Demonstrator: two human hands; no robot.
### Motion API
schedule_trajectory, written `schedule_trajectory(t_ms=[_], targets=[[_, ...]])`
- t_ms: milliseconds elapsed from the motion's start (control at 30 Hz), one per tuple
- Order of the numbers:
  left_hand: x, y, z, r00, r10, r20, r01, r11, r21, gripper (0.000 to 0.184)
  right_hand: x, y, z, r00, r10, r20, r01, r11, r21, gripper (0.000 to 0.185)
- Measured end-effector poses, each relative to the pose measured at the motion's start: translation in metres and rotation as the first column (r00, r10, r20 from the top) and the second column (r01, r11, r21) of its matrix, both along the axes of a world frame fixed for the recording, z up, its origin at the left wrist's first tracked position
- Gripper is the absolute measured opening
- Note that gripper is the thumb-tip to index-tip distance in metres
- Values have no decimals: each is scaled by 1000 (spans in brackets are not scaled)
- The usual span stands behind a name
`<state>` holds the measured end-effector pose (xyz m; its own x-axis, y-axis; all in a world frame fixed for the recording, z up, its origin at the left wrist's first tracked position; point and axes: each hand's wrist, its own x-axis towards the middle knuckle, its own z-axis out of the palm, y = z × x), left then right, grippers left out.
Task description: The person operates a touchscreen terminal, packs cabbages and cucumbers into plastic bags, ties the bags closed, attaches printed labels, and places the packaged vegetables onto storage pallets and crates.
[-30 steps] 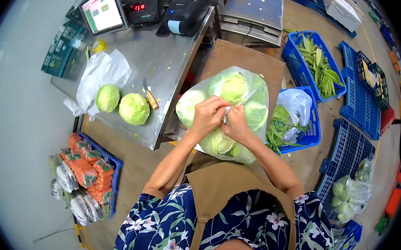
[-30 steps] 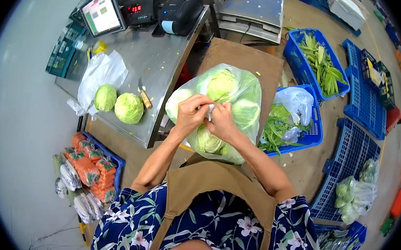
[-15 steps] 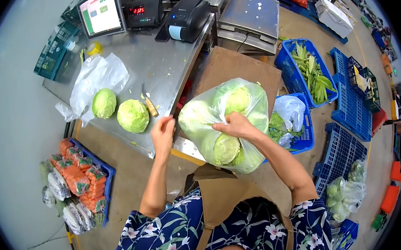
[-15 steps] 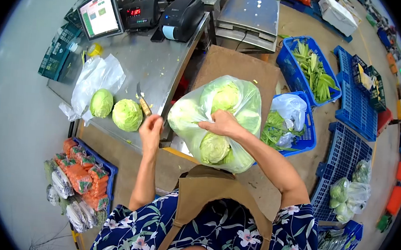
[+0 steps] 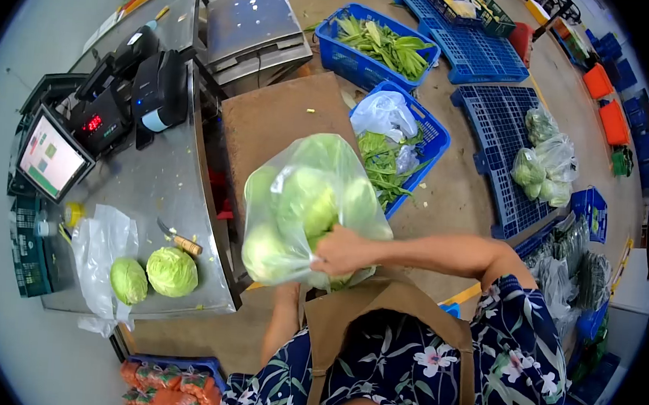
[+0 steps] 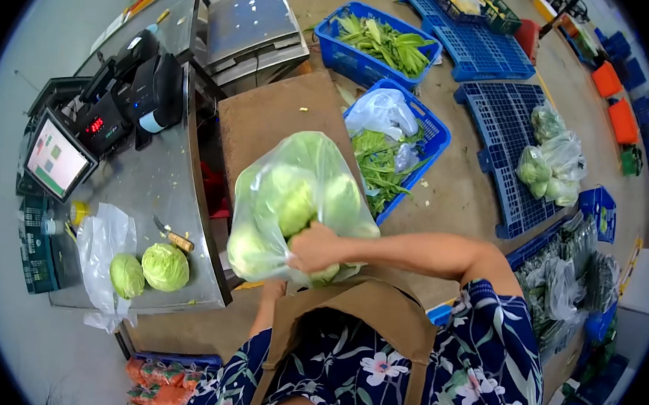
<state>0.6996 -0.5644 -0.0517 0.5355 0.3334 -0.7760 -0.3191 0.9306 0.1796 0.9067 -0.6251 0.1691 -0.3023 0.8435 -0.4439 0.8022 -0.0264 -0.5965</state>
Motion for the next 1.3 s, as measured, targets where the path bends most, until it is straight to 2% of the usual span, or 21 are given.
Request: schedule_trajectory(t_ms=[67,167,267,367,400,500,567,700,733,833,867,1133,1300], targets=[[-4,-13,4,999,51,-12,-51,999,17,65,-13,-53,-28,999,-31,-27,37,960,279,35],[-9,-43,10,991,131,-25,-129,991,43,65,-14,-98,-37,990,-47,-132,89,939,333,27],[-6,-85,17,985,170,-44,-167,984,60,65,9,-117,-1,998,58,15,-60,934,352,13],[11,-124,15,985,166,-43,-161,983,87,65,43,-148,19,994,47,-94,10,849,528,9],[21,-136,14,989,143,-39,-139,986,90,65,50,-161,22,997,40,-72,8,824,566,11],[57,-173,9,999,26,-33,-22,995,93,65,76,-210,36,998,60,10,-59,922,383,13],[90,-199,7,998,-60,-29,62,994,87,65,100,-245,38,1000,-25,-15,29,904,426,15],[168,-254,0,976,-217,-6,217,975,54,65,154,-308,51,993,-116,-17,115,943,313,24],[188,-266,-1,968,-250,4,250,967,43,65,166,-320,52,979,-177,-96,198,938,284,30],[249,-302,-7,936,-350,45,350,937,5,65,206,-361,45,947,-308,-92,321,918,235,14],[268,-313,-8,922,-384,56,385,923,-10,64,219,-373,46,932,-354,-79,363,909,205,14],[428,-368,-29,795,-582,170,601,793,-98,64,322,-454,-14,720,-685,111,673,728,126,27],[554,-385,-38,679,-695,236,728,677,-104,64,409,-488,-45,465,-878,118,842,479,248,30]])
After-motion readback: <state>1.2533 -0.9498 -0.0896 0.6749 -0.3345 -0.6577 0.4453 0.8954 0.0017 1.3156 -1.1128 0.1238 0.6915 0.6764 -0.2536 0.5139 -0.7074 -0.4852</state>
